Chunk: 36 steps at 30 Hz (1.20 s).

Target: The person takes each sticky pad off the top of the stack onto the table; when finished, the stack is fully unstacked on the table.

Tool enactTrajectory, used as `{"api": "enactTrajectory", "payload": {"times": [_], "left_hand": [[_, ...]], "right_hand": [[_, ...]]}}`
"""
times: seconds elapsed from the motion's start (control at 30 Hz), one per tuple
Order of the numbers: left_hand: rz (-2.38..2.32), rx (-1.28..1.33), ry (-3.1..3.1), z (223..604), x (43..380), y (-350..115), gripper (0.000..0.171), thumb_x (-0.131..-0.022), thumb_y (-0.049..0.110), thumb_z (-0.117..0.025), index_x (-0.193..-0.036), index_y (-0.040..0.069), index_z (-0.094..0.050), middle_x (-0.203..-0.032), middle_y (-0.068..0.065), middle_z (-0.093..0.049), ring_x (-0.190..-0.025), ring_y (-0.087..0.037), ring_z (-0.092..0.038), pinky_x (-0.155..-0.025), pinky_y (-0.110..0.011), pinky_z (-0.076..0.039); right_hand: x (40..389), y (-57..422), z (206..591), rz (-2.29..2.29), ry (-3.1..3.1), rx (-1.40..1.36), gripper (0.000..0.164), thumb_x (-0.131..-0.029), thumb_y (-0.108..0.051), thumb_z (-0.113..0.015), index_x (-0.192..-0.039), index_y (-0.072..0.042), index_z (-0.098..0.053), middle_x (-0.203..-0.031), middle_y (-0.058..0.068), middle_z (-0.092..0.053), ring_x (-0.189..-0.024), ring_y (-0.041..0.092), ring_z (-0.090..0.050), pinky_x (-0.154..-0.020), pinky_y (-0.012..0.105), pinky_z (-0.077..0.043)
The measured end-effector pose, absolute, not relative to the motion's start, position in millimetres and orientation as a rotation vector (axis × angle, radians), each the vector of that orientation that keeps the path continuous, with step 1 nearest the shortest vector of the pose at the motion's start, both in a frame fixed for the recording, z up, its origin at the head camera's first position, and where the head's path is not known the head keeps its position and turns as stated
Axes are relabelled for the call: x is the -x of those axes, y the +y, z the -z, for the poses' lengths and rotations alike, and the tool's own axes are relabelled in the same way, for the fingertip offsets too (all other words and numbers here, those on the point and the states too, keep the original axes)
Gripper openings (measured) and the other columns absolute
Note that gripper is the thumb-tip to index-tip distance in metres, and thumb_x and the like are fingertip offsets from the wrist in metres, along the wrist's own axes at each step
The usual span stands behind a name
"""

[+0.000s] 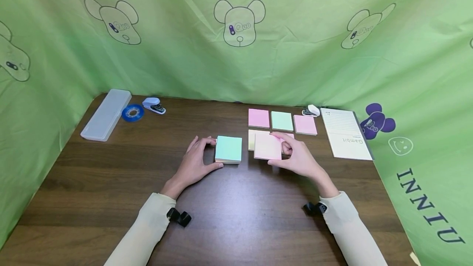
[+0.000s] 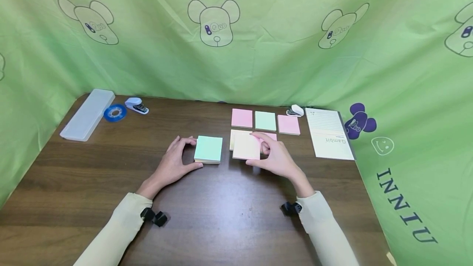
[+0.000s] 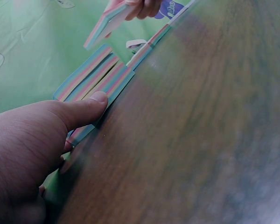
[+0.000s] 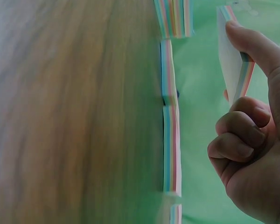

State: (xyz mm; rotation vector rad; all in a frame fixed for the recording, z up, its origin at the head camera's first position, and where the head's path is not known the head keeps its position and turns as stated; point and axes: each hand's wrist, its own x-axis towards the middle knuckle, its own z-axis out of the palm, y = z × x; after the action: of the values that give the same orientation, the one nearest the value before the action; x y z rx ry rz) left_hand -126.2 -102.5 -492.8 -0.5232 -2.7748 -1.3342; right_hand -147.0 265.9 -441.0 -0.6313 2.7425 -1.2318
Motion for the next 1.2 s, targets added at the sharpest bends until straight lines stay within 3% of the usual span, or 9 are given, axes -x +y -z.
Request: {"api": "enactTrajectory", "payload": {"times": [0.33,0.6,1.2], "left_hand": [[1.334,0.521,-2.782,493.0,126.2,-103.1,0.07,-0.085,0.025,-0.1,-0.135,0.003,-0.058,-0.155,-0.017,-0.063,-0.153,-0.032,-0.053,-0.141,-0.052,-0.014],[1.331,0.518,-2.785,492.5,125.3,-102.3,0.07,-0.084,0.025,-0.1,-0.135,0.002,-0.057,-0.155,-0.018,-0.063,-0.153,-0.032,-0.053,-0.141,-0.051,-0.013],[1.338,0.519,-2.776,492.6,124.9,-102.6,0.069,-0.085,0.024,-0.1,-0.134,0.002,-0.057,-0.157,-0.019,-0.062,-0.153,-0.034,-0.053,-0.14,-0.053,-0.013]], "right_hand": [[145.9,288.5,442.8,1.349,2.683,0.627,0.084,-0.077,-0.011,-0.103,-0.152,-0.016,-0.066,-0.077,-0.003,-0.031,-0.072,0.006,-0.03,-0.061,0.025,-0.026],[142.7,308.3,444.3,1.355,2.691,0.572,0.083,-0.078,-0.008,-0.102,-0.151,-0.009,-0.064,-0.078,-0.004,-0.028,-0.071,0.007,-0.029,-0.065,0.025,-0.03],[144.1,350.7,444.7,1.373,2.636,0.463,0.082,-0.081,0.001,-0.096,-0.154,-0.003,-0.058,-0.074,-0.002,-0.025,-0.066,0.006,-0.028,-0.055,0.031,-0.024]]}}
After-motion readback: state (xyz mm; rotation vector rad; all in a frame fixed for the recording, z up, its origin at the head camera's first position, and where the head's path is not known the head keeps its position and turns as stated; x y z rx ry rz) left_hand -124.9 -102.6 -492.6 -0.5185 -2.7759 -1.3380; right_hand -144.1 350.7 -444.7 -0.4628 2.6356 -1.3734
